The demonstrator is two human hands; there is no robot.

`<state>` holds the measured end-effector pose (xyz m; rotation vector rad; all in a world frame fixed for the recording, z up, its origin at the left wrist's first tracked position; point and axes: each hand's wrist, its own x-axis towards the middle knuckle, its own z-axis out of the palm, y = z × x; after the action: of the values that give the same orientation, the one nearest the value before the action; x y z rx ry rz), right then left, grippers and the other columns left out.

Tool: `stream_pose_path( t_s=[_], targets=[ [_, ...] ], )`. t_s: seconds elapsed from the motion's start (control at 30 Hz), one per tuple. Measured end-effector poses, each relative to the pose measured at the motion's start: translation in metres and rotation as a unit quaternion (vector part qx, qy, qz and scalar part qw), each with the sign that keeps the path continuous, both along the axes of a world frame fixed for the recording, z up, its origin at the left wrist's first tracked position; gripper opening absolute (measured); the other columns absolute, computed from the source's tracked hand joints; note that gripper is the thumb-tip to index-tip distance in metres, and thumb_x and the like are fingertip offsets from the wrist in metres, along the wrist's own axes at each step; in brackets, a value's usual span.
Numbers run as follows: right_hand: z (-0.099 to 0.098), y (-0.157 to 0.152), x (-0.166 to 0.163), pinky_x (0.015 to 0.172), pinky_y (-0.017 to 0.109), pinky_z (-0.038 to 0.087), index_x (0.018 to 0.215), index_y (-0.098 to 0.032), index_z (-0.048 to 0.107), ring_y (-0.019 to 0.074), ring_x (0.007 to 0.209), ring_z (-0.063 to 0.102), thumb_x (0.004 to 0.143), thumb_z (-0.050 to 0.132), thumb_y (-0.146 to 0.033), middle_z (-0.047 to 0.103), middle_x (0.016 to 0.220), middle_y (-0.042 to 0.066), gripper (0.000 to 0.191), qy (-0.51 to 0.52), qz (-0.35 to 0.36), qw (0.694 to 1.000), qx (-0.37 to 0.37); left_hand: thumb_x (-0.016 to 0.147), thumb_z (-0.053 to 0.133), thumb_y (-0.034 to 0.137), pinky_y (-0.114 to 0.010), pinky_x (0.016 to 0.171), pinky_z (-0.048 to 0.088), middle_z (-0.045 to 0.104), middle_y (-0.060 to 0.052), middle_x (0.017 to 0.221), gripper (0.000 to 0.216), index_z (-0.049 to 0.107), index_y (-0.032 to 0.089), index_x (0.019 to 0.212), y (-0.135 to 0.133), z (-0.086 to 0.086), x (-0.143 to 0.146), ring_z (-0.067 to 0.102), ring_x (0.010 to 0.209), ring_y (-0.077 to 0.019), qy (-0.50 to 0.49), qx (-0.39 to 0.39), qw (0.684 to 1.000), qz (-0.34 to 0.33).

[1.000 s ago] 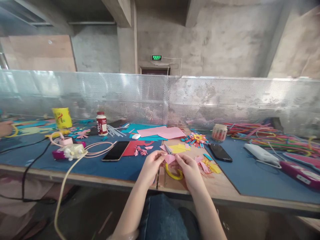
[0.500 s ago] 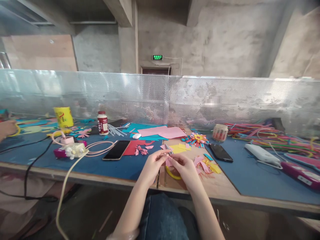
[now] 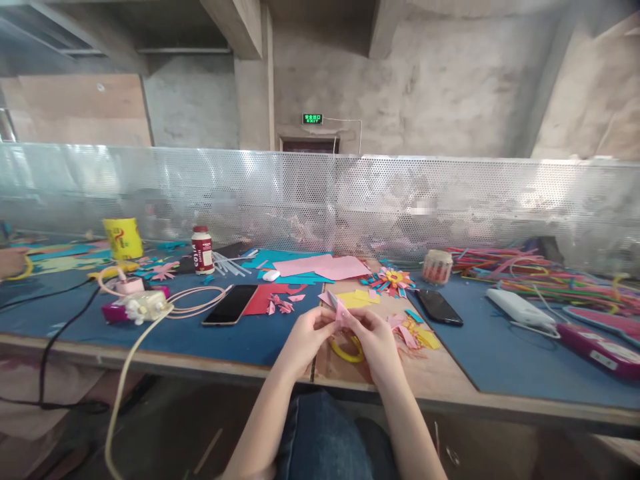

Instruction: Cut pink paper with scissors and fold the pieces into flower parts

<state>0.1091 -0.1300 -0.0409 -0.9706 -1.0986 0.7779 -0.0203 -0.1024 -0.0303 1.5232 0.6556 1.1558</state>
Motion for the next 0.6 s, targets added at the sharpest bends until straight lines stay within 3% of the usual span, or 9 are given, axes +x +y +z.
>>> stream_pose_path(
  t_s=[0.13,0.23,0.3,0.33,0.37,0.47,0.6],
  targets=[
    [0.012,0.010,0.010,0.062,0.029,0.048,0.087,-0.013,0.062,0.0186,0.069,0.061,0.075,0.054,-0.044,0.066,0.080,0.008,0.034,-0.029,-0.051,0.998,0.010,0.064,0.069,0.025,-0.024,0.063,0.045,0.064,-0.004,0.076,0.021,0.060,0.014,0.078,0.010,-0.001,-0.001,0.059,0.070,-0.0143,-0.156,-0.083,0.976,0.129],
    [0.030,0.034,0.018,0.068,0.029,0.047,0.091,-0.015,0.063,0.0186,0.077,0.061,0.081,0.046,-0.032,0.067,0.085,0.008,0.026,-0.215,-0.093,0.972,0.001,0.057,0.073,0.020,-0.022,0.061,0.045,0.062,-0.003,0.074,0.026,0.059,0.014,0.077,0.017,-0.001,-0.005,0.058,0.067,-0.0111,-0.296,-0.154,0.919,0.209],
    [0.040,0.056,0.015,0.074,0.028,0.044,0.095,-0.014,0.063,0.0183,0.083,0.060,0.080,0.044,-0.020,0.066,0.091,0.010,0.025,-0.412,-0.144,0.899,-0.035,0.055,0.073,0.020,-0.020,0.059,0.043,0.061,-0.002,0.075,0.027,0.059,0.014,0.078,0.019,0.000,-0.007,0.057,0.066,-0.0090,-0.340,-0.172,0.896,0.226],
    [0.042,0.068,0.010,0.076,0.029,0.043,0.098,-0.013,0.062,0.0197,0.087,0.058,0.081,0.043,-0.018,0.065,0.095,0.011,0.027,-0.534,-0.156,0.829,-0.055,0.056,0.073,0.020,-0.019,0.059,0.043,0.061,-0.002,0.076,0.027,0.059,0.015,0.078,0.019,0.000,-0.008,0.056,0.065,-0.0082,-0.349,-0.175,0.892,0.226],
    [0.043,0.079,0.005,0.078,0.032,0.041,0.097,-0.014,0.063,0.0223,0.094,0.055,0.082,0.043,-0.018,0.064,0.099,0.013,0.026,-0.654,-0.152,0.739,-0.062,0.056,0.073,0.021,-0.019,0.059,0.043,0.061,-0.002,0.077,0.027,0.060,0.015,0.079,0.019,0.000,-0.009,0.055,0.065,-0.0077,-0.354,-0.175,0.891,0.224],
    [0.035,0.106,-0.013,0.082,0.036,0.038,0.094,-0.014,0.065,0.0284,0.106,0.046,0.078,0.051,-0.019,0.058,0.108,0.017,0.022,-0.715,-0.129,0.685,-0.055,0.057,0.072,0.023,-0.019,0.058,0.042,0.060,-0.002,0.080,0.026,0.060,0.016,0.079,0.018,-0.001,-0.011,0.054,0.065,-0.0076,-0.353,-0.178,0.890,0.228],
    [0.023,0.121,-0.022,0.081,0.035,0.037,0.095,-0.012,0.065,0.0268,0.106,0.045,0.080,0.043,-0.008,0.058,0.107,0.018,0.027,-0.743,-0.120,0.656,-0.053,0.058,0.072,0.025,-0.019,0.059,0.041,0.058,-0.002,0.082,0.028,0.059,0.017,0.083,0.018,-0.002,-0.012,0.053,0.067,-0.0076,-0.363,-0.184,0.879,0.247]
  ],
)
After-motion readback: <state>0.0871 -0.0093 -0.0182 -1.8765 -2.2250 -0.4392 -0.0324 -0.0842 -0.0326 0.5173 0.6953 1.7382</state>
